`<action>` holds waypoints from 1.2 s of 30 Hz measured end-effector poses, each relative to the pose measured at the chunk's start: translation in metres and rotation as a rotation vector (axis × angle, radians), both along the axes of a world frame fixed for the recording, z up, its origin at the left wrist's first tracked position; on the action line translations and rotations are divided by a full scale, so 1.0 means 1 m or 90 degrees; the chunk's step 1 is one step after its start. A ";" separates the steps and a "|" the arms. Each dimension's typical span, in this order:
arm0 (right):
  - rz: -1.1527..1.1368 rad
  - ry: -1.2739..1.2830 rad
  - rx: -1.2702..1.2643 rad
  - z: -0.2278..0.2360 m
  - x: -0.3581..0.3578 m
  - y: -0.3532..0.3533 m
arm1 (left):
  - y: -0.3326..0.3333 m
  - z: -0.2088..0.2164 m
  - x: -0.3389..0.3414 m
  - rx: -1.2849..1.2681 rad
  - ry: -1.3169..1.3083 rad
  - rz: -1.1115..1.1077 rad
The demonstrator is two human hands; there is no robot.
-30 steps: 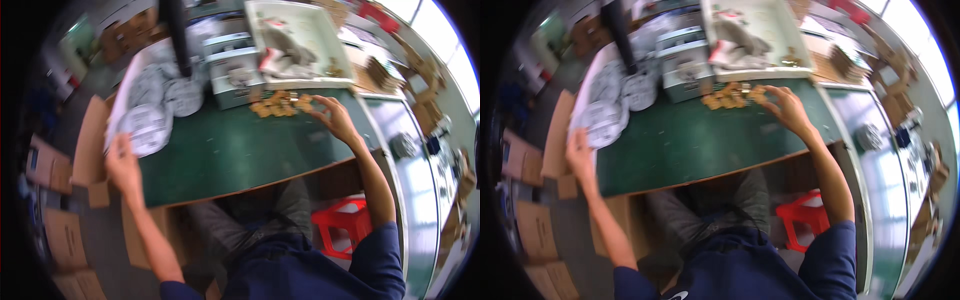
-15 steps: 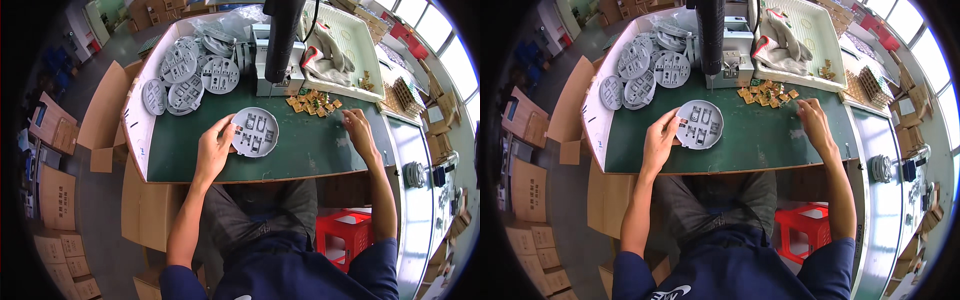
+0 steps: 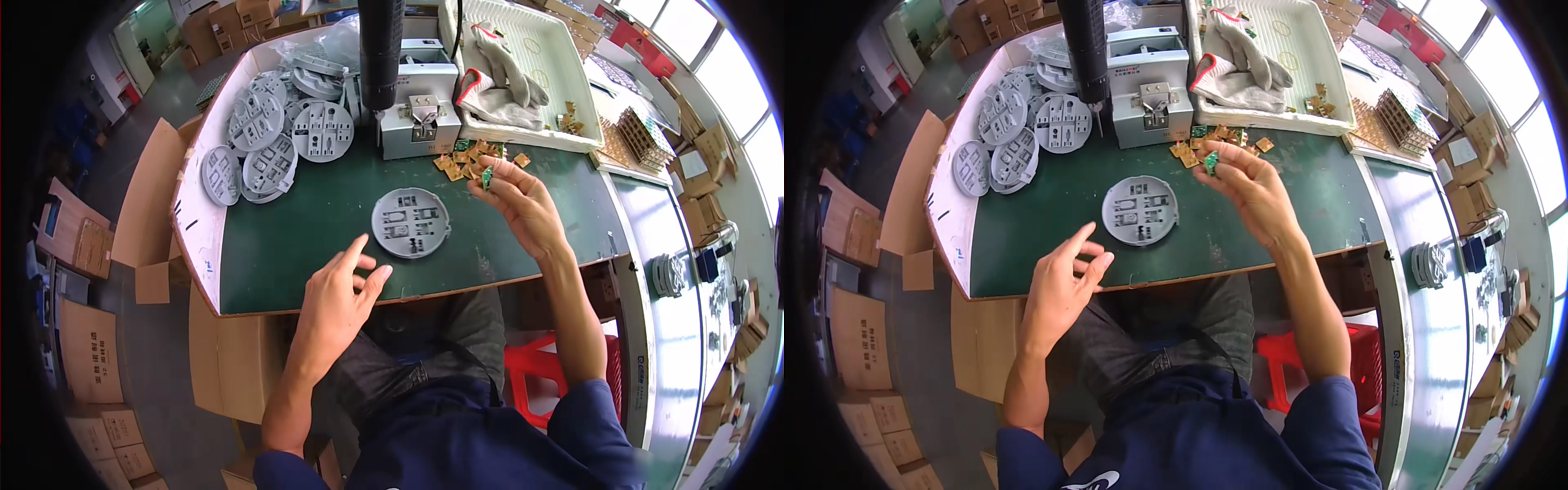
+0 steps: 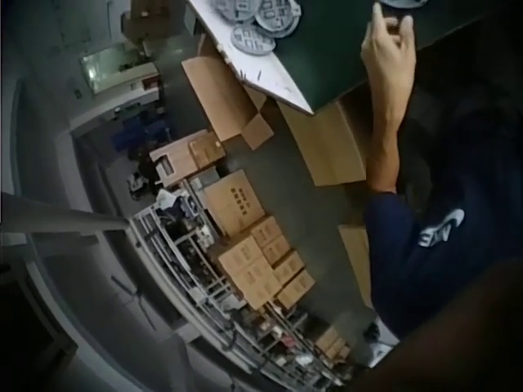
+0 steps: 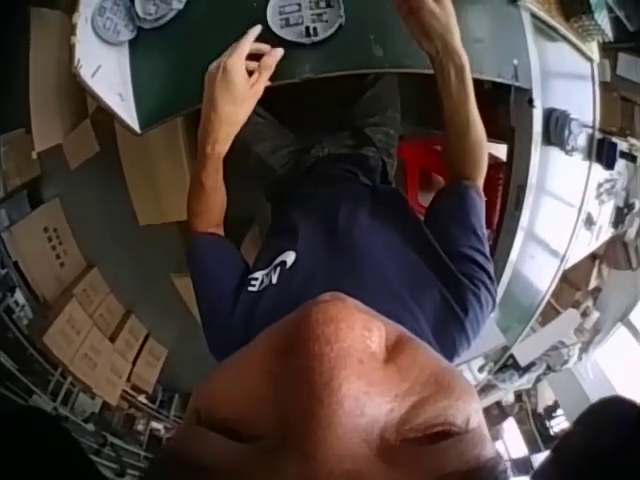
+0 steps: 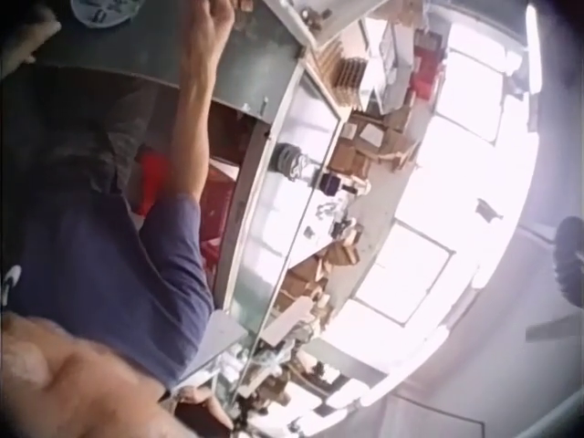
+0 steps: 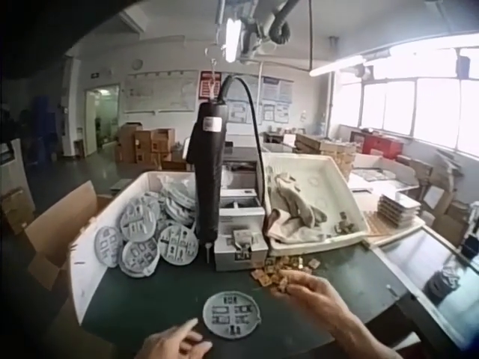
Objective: Manually assembling electronic circuit boards into circular plastic housings and securing them using an overhead electric screwdriver.
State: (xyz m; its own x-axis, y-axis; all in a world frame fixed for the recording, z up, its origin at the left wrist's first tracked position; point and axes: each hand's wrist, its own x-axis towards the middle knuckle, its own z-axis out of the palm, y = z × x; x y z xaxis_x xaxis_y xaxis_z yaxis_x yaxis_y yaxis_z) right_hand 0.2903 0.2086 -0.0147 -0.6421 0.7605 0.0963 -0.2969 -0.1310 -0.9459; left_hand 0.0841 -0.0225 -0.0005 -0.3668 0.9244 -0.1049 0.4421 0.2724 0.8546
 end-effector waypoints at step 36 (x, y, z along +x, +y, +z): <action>0.019 -0.099 0.215 0.011 -0.032 -0.090 | 0.041 -0.010 0.006 0.458 0.038 -0.007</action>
State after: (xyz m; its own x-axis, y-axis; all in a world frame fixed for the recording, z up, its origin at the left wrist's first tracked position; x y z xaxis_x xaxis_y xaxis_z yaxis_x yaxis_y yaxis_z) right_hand 0.2588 0.1184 -0.0041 -0.6903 0.6834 0.2375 -0.1465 0.1894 -0.9709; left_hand 0.0900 0.0183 -0.0103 -0.3426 0.7608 0.5512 0.4936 -0.3534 0.7946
